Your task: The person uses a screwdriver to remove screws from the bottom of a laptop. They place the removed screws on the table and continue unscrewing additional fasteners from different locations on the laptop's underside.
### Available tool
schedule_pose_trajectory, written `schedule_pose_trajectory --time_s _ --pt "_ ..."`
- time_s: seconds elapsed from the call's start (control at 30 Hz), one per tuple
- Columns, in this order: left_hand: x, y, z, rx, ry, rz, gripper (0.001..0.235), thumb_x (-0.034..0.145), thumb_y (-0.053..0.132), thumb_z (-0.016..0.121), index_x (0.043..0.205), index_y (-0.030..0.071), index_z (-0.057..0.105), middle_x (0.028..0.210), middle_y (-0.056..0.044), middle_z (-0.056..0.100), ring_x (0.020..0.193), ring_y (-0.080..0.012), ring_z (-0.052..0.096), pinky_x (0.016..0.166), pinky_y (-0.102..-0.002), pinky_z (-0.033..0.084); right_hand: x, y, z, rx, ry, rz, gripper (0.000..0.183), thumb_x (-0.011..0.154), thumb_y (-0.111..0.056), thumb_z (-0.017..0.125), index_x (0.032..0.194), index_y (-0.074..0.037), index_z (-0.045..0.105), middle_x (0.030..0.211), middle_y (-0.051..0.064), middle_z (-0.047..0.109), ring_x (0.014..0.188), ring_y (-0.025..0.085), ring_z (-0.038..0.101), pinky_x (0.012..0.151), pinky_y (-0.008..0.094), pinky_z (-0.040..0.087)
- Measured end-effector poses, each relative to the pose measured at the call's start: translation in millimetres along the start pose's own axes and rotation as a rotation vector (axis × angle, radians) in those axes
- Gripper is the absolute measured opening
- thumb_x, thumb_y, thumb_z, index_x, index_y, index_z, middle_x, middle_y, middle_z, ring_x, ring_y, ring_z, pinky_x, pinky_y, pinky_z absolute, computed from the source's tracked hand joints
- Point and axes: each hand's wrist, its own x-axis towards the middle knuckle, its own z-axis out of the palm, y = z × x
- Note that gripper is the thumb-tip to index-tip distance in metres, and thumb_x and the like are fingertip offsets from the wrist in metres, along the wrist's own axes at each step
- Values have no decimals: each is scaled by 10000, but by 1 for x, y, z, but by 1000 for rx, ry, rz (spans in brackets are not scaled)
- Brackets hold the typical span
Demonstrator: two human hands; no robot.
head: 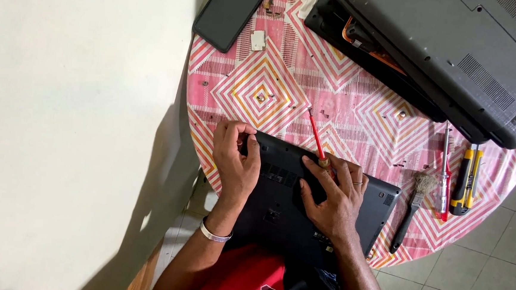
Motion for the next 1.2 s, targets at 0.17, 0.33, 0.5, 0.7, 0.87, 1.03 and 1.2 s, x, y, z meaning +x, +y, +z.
schedule_pose_trajectory --time_s 0.17,0.33,0.5,0.7,0.87,1.03,1.2 --pt "1 -1 -1 19 -13 -4 117 909 23 606 958 128 601 953 -102 513 942 -277 528 643 -309 555 0 -3 -1 17 -1 14 331 920 -303 729 1250 -318 754 1225 62 650 1046 276 546 875 413 362" --pt "0 -3 1 60 -7 14 105 936 30 581 970 129 592 970 -91 497 960 -265 525 638 -298 541 1 -3 -2 -5 1 6 342 911 -333 735 1253 -330 750 1224 55 656 1044 281 555 877 418 367" --pt "0 -9 3 42 -11 23 139 909 24 604 980 143 595 978 -104 517 982 -279 536 668 -325 561 1 -4 -3 15 15 -1 336 909 -303 737 1244 -312 757 1220 70 661 1043 286 562 873 416 376" --pt "0 -5 3 31 -3 21 170 906 21 597 1015 151 588 973 -87 525 969 -265 536 692 -339 565 -1 0 -4 91 22 4 330 890 -223 740 1213 -275 778 1218 62 676 1046 282 586 883 415 394" --pt "4 6 -1 40 45 43 180 898 8 564 1028 133 565 955 -82 524 948 -264 544 685 -343 552 4 -1 -16 288 26 7 361 944 -29 611 1227 -178 777 1231 93 683 1022 310 590 874 397 424" --pt "2 27 -2 162 60 76 293 833 67 585 1123 96 553 983 -74 495 915 -281 524 740 -423 532 21 -13 -36 434 19 27 354 1019 -4 488 1257 -81 738 874 114 661 654 219 529 634 346 490" --pt "0 28 -1 205 43 48 421 789 70 652 1192 69 535 1014 -116 545 942 -318 543 780 -488 511 57 -43 -61 406 52 -89 309 943 2 673 1245 13 608 1243 218 720 883 349 733 725 424 578"
